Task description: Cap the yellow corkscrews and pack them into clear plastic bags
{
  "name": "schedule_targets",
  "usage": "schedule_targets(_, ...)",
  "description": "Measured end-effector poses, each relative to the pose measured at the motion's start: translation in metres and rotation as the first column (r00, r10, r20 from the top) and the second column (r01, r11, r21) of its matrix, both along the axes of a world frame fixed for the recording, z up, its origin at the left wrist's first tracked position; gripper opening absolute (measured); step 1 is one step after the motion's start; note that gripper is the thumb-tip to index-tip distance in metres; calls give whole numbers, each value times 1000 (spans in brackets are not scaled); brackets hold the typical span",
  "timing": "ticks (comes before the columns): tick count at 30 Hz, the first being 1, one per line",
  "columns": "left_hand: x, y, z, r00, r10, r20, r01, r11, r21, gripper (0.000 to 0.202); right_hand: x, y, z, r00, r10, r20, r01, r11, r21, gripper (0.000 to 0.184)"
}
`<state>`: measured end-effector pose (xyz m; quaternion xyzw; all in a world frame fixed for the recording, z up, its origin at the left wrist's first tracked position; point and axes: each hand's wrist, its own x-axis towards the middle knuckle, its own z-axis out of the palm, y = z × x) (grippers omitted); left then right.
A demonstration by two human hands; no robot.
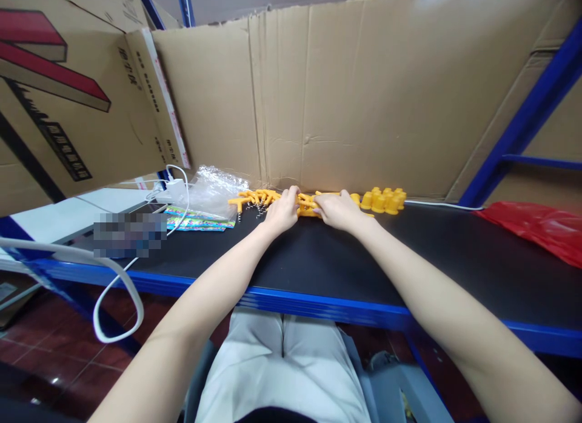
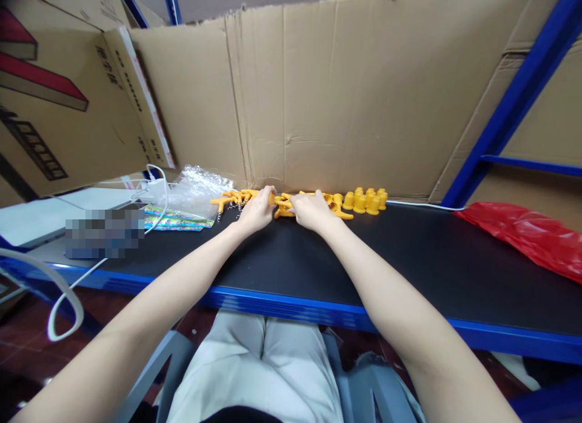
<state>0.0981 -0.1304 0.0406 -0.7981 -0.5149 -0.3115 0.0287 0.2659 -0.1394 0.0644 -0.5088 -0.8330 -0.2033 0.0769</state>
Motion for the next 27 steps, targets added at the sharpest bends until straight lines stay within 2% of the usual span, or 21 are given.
schedule_targets(3,2,0,0,1000,27,3,-27,1000,-12,35,-3,-3,2,999,-33,11,32,998,57,19)
schedule_targets(9,-1,0,5,997,73,-9,-73,997,-15,33,-10,-5,0,998,-67,4,63,952,299,26)
schedule_targets(16,-3,-1,10,996,80,-24,-81,997,-11,29,-3,8,-1,1000,-7,-14,12,894,448,26)
schedule_targets(19,1,-1,12,997,43,64,-41,999,-34,25,4,13,-2,999,51,-18,-36,866,499,24)
schedule_targets(21,3,-1,14,982,-11,191,37,990,-135,19,8,17,-4,996,92,-14,-70,843,533,24)
schedule_targets(23,3,-2,16,936,-63,347,180,931,-318,13,10,21,-5,991,130,-6,-105,824,557,24)
schedule_targets(25,1,-2,17,880,-72,469,327,808,-490,10,13,26,-6,989,147,-13,-114,817,565,25)
schedule_targets(27,-4,0,17,850,-56,524,414,685,-599,8,21,32,-6,990,124,-62,-69,827,558,24)
